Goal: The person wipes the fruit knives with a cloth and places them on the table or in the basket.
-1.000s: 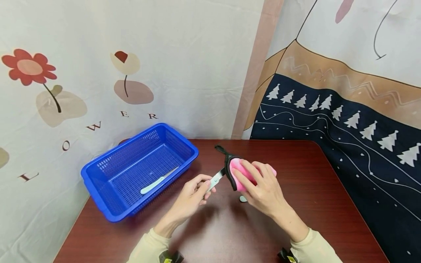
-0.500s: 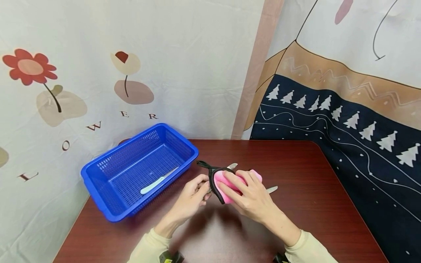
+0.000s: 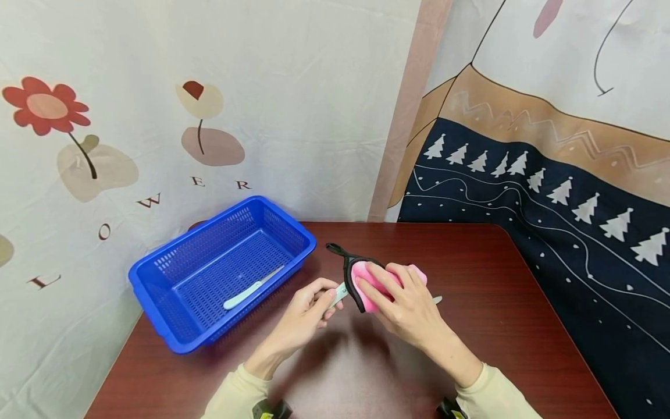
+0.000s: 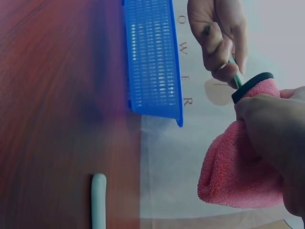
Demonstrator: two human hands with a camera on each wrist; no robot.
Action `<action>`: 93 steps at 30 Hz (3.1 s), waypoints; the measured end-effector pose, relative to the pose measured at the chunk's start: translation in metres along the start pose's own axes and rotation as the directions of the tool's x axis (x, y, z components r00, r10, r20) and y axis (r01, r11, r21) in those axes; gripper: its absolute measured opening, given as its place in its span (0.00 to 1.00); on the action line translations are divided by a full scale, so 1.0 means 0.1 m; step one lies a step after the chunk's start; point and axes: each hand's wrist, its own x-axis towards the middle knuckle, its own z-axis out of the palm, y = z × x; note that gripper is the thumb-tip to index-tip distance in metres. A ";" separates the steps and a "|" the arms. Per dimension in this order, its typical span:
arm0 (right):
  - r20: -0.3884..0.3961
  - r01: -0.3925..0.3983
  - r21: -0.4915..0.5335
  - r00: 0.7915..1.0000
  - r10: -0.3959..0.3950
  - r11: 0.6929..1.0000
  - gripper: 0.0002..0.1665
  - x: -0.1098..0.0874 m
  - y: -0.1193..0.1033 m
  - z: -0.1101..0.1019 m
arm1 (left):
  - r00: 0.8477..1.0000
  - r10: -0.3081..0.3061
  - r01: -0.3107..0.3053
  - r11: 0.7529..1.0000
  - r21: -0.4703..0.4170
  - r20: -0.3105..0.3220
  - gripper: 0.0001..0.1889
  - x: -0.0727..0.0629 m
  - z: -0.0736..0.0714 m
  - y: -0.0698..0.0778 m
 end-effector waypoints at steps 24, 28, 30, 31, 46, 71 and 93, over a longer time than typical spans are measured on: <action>-0.001 -0.138 0.002 0.990 0.138 0.990 0.34 -0.15 0.35 -0.08 | 1.000 0.007 -0.008 1.000 -0.022 -0.026 0.13 -0.02 -0.01 -0.01; -0.005 -0.172 0.000 0.985 0.172 0.985 0.41 -0.21 0.42 -0.10 | 0.999 0.014 -0.015 1.000 -0.027 -0.044 0.13 -0.02 -0.01 0.00; 0.001 -0.185 -0.004 0.983 0.185 0.983 0.43 -0.24 0.44 -0.12 | 0.999 0.009 -0.011 1.000 -0.029 -0.046 0.13 -0.02 -0.01 0.00; -0.005 -0.189 -0.001 0.982 0.189 0.982 0.43 -0.25 0.44 -0.12 | 0.999 0.006 -0.007 1.000 -0.029 -0.047 0.14 -0.02 -0.01 0.00; -0.093 -0.032 0.037 0.995 0.036 0.999 0.24 -0.03 0.15 -0.12 | 1.000 -0.006 0.006 1.000 -0.015 -0.029 0.14 0.01 0.05 -0.03; -0.032 0.012 -0.006 0.999 -0.012 1.000 0.24 0.05 -0.02 -0.02 | 1.000 0.009 -0.009 1.000 0.007 0.002 0.14 -0.01 0.03 0.02; 0.049 -0.137 -0.016 0.989 0.138 0.990 0.30 -0.18 0.29 -0.09 | 0.999 0.023 -0.018 0.991 0.129 -0.033 0.12 -0.17 -0.15 0.09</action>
